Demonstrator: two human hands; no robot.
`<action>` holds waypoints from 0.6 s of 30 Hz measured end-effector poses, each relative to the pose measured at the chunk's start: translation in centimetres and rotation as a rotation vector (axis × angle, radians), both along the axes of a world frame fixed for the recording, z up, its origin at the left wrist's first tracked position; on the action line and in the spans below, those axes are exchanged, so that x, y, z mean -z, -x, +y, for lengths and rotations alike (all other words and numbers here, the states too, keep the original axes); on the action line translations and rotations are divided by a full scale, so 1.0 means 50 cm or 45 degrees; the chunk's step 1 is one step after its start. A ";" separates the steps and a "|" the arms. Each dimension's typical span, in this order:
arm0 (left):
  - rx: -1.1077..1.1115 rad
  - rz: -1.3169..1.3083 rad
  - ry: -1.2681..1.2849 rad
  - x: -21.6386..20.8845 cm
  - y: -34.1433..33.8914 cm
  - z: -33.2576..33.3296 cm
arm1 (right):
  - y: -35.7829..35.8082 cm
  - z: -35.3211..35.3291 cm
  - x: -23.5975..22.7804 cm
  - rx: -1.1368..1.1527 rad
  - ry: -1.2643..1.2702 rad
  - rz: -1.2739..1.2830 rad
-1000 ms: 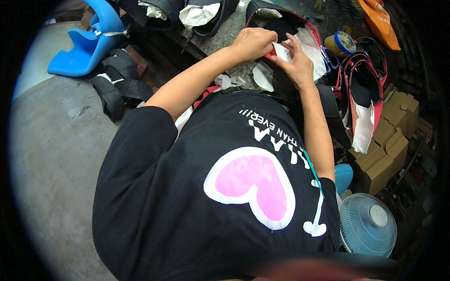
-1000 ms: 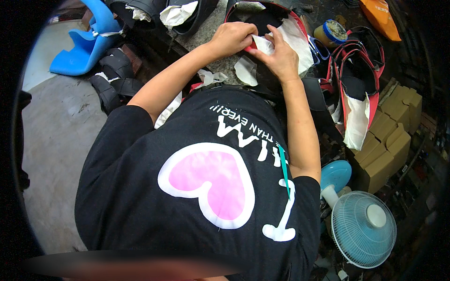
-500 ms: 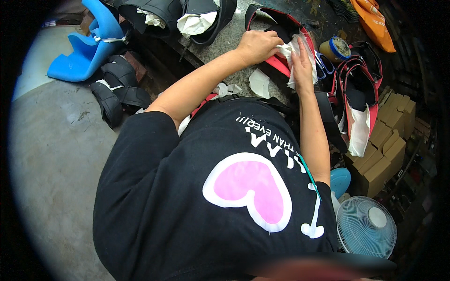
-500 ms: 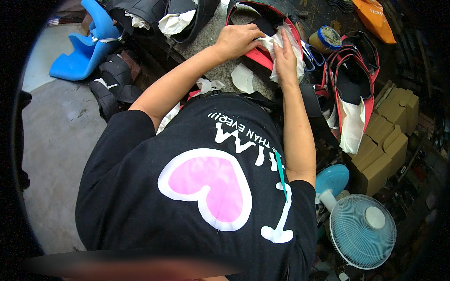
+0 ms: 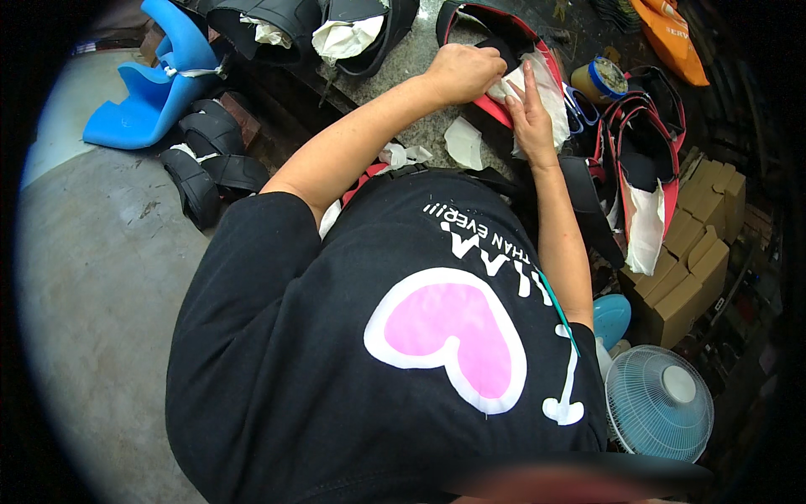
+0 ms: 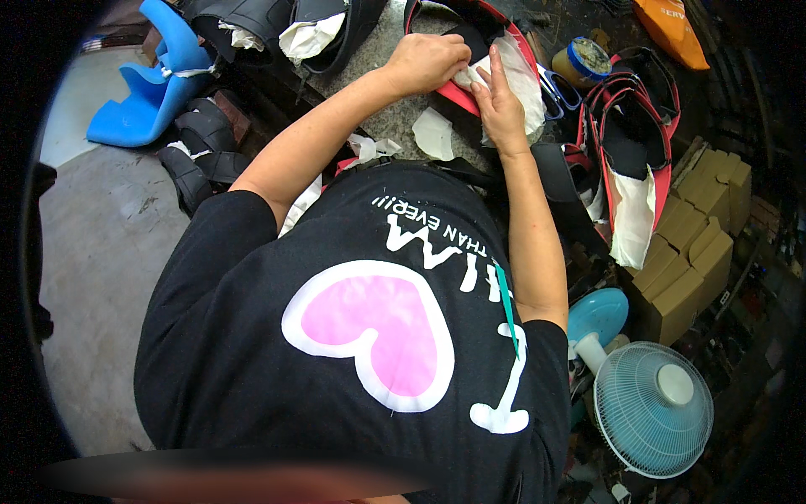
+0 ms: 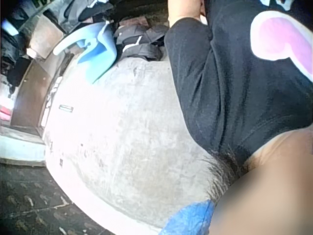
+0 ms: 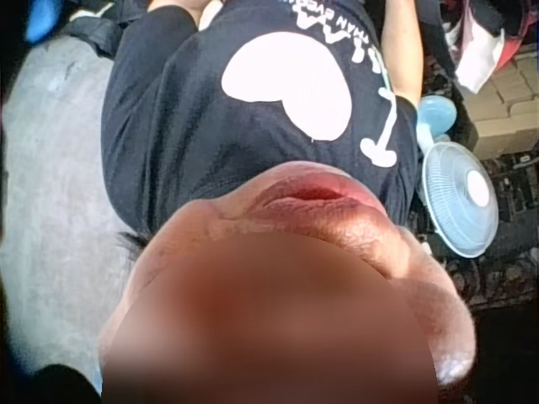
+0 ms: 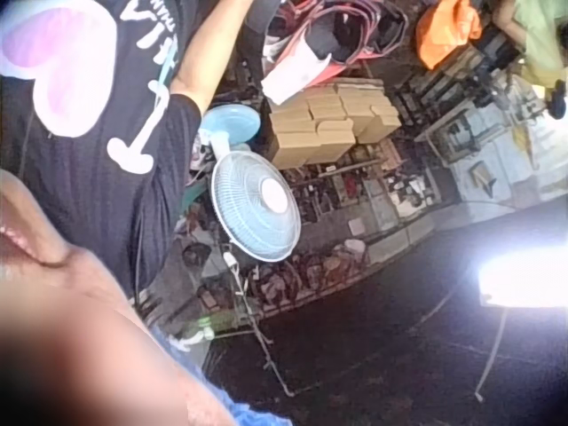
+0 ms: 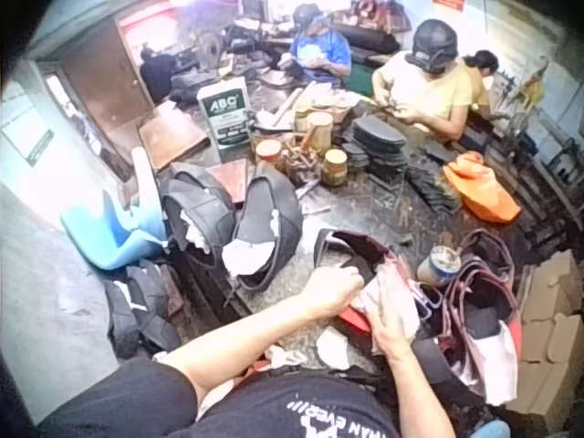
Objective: The person uses shears to trim excess white fabric from the interior of a red and black shoe. They repeatedly cut and adjust the fabric along the inner lining, then place the shoe aside and pick up another shoe to continue the same trimming process.
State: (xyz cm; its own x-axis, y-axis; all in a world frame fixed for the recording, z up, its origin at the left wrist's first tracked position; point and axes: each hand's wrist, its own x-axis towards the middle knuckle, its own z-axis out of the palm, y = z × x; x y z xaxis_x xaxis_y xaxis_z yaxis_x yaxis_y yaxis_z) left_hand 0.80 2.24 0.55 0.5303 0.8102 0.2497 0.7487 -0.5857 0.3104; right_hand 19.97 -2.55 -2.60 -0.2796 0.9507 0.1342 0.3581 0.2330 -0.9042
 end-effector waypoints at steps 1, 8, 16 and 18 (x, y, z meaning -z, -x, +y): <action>-0.003 -0.023 0.001 -0.001 0.001 0.000 | 0.000 -0.002 0.001 -0.019 0.070 0.015; 0.072 -0.162 0.077 -0.015 0.021 -0.016 | 0.003 0.000 0.009 0.037 0.018 0.142; 0.103 -0.114 -0.017 0.002 0.017 -0.008 | -0.004 -0.008 0.000 0.028 -0.067 -0.069; 0.132 -0.138 -0.093 0.004 0.019 -0.006 | -0.005 -0.004 0.001 0.075 -0.122 -0.150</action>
State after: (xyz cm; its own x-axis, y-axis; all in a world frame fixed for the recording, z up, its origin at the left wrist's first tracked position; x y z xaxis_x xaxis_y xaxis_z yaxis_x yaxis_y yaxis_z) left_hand -0.15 1.94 0.37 0.5766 0.7303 0.3663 0.6478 -0.6819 0.3397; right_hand 20.22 -2.73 -2.66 -0.2431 0.9503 0.1947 0.4761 0.2918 -0.8296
